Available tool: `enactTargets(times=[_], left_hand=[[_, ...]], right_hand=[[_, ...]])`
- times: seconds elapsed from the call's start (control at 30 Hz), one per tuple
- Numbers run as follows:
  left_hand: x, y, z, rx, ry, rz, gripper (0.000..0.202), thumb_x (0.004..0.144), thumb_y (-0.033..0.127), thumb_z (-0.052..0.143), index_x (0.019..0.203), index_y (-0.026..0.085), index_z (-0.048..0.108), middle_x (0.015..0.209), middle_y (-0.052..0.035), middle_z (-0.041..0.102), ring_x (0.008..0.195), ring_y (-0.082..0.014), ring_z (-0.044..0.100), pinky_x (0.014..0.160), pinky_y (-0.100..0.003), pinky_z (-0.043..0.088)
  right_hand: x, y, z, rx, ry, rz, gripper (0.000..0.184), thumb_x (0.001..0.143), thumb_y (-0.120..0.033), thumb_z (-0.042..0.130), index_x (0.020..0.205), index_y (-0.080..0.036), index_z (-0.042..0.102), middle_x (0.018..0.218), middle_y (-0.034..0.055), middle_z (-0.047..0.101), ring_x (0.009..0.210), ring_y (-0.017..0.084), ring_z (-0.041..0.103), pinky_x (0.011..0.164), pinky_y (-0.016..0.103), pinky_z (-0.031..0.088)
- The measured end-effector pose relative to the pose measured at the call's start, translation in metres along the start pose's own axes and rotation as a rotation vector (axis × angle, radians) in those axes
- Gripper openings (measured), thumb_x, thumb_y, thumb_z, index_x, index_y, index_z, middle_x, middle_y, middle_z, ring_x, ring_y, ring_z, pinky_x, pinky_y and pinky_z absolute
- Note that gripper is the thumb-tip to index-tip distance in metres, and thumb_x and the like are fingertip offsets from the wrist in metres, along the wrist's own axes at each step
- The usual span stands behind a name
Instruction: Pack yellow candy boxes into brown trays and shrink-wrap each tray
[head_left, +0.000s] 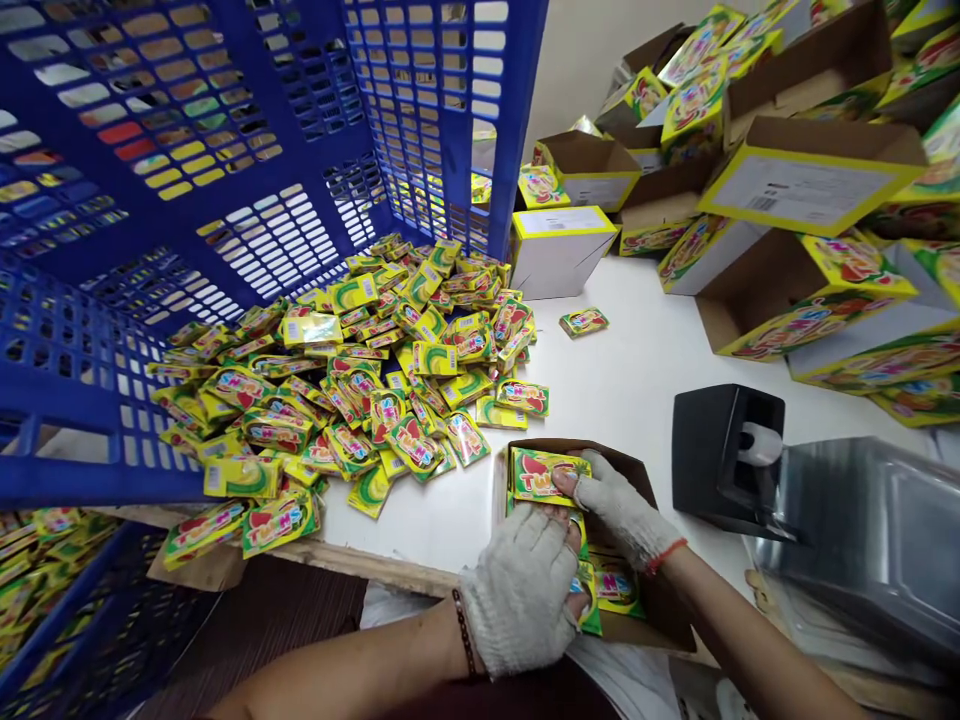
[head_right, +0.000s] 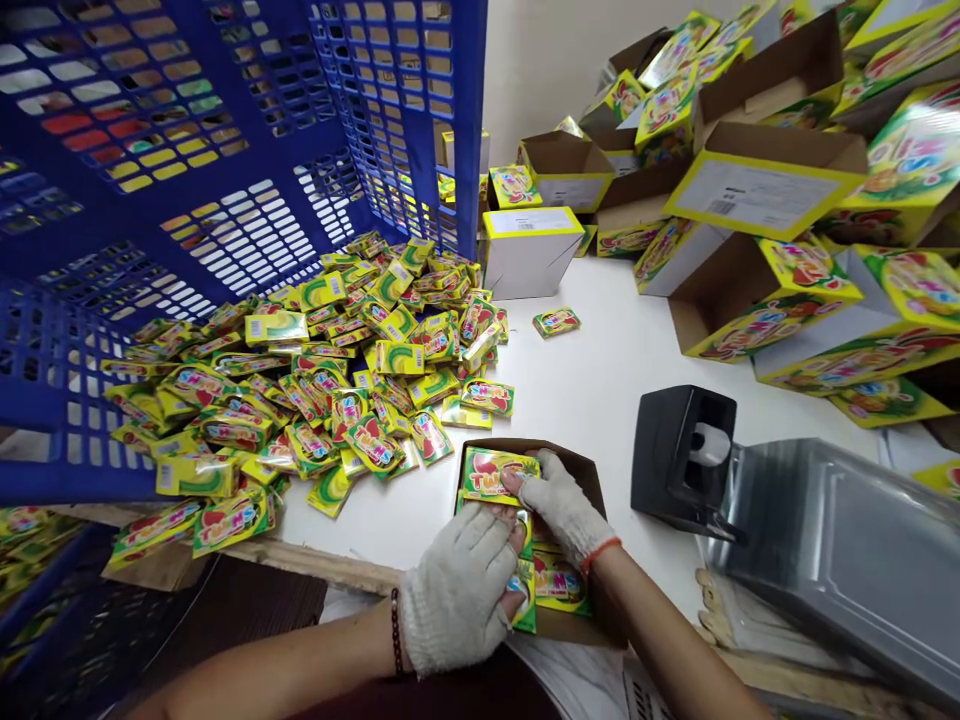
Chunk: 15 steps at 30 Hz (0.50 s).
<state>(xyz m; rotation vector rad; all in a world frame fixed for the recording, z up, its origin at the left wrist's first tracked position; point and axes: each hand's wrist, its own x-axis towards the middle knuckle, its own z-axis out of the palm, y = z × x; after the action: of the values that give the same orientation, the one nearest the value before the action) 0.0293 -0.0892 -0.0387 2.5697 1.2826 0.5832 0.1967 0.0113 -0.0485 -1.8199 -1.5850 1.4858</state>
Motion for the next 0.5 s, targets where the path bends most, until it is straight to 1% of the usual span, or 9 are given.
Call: enactTargets(times=[0.1, 0.17, 0.27, 0.33, 0.4, 0.43, 0.5], left_hand=[[0.001, 0.000, -0.001, -0.004, -0.018, 0.005, 0.055, 0.096, 0.044, 0.049, 0.135, 0.006, 0.059, 0.133, -0.0168, 0.067, 0.125, -0.0316, 0.061, 0.117, -0.046, 0.041], [0.000, 0.000, -0.001, -0.004, -0.025, 0.010, 0.055, 0.096, 0.043, 0.049, 0.135, 0.006, 0.058, 0.134, -0.0176, 0.066, 0.125, -0.0319, 0.061, 0.116, -0.046, 0.042], [0.001, -0.001, -0.003, -0.014, -0.010, 0.011, 0.055, 0.095, 0.043, 0.051, 0.133, 0.005, 0.059, 0.135, -0.0187, 0.065, 0.127, -0.0332, 0.060, 0.114, -0.048, 0.043], [0.005, -0.002, -0.008, -0.064, -0.002, 0.021, 0.047, 0.094, 0.040, 0.052, 0.125, 0.007, 0.064, 0.129, -0.0173, 0.068, 0.121, -0.0321, 0.063, 0.110, -0.047, 0.048], [0.013, -0.006, -0.014, -0.129, 0.013, 0.003, 0.040, 0.093, 0.037, 0.053, 0.119, 0.010, 0.066, 0.121, -0.0161, 0.071, 0.113, -0.0296, 0.066, 0.103, -0.045, 0.053], [0.017, -0.008, -0.016, -0.146, 0.028, -0.025, 0.041, 0.093, 0.038, 0.053, 0.121, 0.010, 0.065, 0.123, -0.0166, 0.070, 0.114, -0.0297, 0.066, 0.102, -0.045, 0.053], [0.026, -0.012, -0.017, -0.125, 0.062, -0.097, 0.056, 0.092, 0.045, 0.056, 0.135, 0.009, 0.057, 0.135, -0.0204, 0.063, 0.126, -0.0336, 0.059, 0.109, -0.051, 0.048]], right_hand=[[0.006, -0.012, -0.005, -0.172, -0.039, 0.103, 0.051, 0.078, -0.061, 0.065, 0.106, -0.019, 0.069, 0.096, 0.0111, 0.077, 0.092, 0.032, 0.071, 0.081, 0.040, 0.056], [0.007, -0.022, -0.006, -0.279, -0.067, 0.106, 0.049, 0.079, -0.061, 0.064, 0.102, -0.018, 0.071, 0.101, 0.0126, 0.077, 0.097, 0.032, 0.071, 0.085, 0.039, 0.054], [0.006, -0.033, -0.005, -0.388, -0.085, 0.123, 0.056, 0.082, -0.063, 0.060, 0.109, -0.015, 0.069, 0.109, 0.0153, 0.075, 0.102, 0.033, 0.070, 0.088, 0.040, 0.053], [0.006, -0.035, -0.004, -0.465, -0.086, 0.152, 0.063, 0.084, -0.066, 0.057, 0.115, -0.013, 0.066, 0.113, 0.0182, 0.074, 0.103, 0.034, 0.070, 0.088, 0.042, 0.053], [0.008, -0.033, -0.001, -0.532, -0.098, 0.133, 0.065, 0.085, -0.067, 0.055, 0.118, -0.012, 0.065, 0.115, 0.0204, 0.072, 0.102, 0.034, 0.070, 0.086, 0.044, 0.054], [0.008, -0.030, -0.001, -0.549, -0.105, 0.105, 0.062, 0.085, -0.065, 0.056, 0.118, -0.013, 0.065, 0.113, 0.0202, 0.073, 0.100, 0.034, 0.070, 0.085, 0.044, 0.054], [0.009, -0.024, -0.003, -0.548, -0.117, 0.032, 0.051, 0.086, -0.059, 0.057, 0.116, -0.018, 0.067, 0.107, 0.0169, 0.074, 0.096, 0.032, 0.071, 0.082, 0.043, 0.054]])
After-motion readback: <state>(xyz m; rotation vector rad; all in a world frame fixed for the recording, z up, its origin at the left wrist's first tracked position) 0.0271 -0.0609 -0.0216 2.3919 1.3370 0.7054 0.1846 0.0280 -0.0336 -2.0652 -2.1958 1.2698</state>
